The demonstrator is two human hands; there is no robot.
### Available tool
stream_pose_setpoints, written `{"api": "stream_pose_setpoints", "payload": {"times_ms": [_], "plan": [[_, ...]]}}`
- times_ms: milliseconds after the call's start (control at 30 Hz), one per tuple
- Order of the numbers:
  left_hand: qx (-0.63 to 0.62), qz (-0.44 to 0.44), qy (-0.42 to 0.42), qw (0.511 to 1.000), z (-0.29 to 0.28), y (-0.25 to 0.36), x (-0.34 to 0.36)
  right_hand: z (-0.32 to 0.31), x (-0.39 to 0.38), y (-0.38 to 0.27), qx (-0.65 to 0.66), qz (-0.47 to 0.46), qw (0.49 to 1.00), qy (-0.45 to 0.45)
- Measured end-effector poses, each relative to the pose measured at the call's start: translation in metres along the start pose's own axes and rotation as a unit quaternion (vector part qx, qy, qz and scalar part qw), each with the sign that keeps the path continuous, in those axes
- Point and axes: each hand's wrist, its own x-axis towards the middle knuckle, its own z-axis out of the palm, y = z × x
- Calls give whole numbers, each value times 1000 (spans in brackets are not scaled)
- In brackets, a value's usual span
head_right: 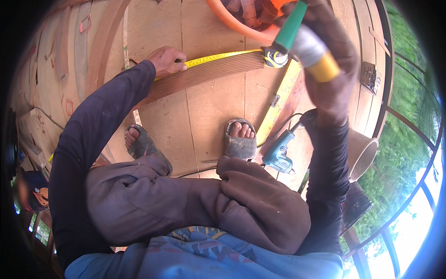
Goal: The person measures a wooden plank with a tape measure and marks it with a pencil. They then use a try square to draw a straight line across the plank and pick up a hand saw.
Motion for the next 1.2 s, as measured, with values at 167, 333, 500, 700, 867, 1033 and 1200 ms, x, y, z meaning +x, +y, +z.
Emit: {"api": "stream_pose_setpoints", "payload": {"times_ms": [167, 333, 500, 700, 867, 1033, 1200], "plan": [[-10, -17, -14, 1000, 2, -4, 3, 42, -23, 48, -124, 19, 986, 114], [-7, -13, 4, 1000, 4, -4, 1, 42, -41, 117, -94, 176, 977, 74], [17, -3, 19, 1000, 11, -6, -1, 55, -37, 160, -219, 160, 963, 4], [21, 3, 16, 1000, 11, -7, 2, 51, -36, 189, -315, 155, 934, -65], [11, 13, 29, 999, 16, -14, 3, 49, -43, 201, -284, 113, 952, -31], [10, 21, 30, 999, 18, -16, 6, 49, -47, 201, -296, 116, 947, -30], [16, 21, 22, 999, 15, -14, 5, 47, -48, 212, -291, 86, 952, -30]]}}
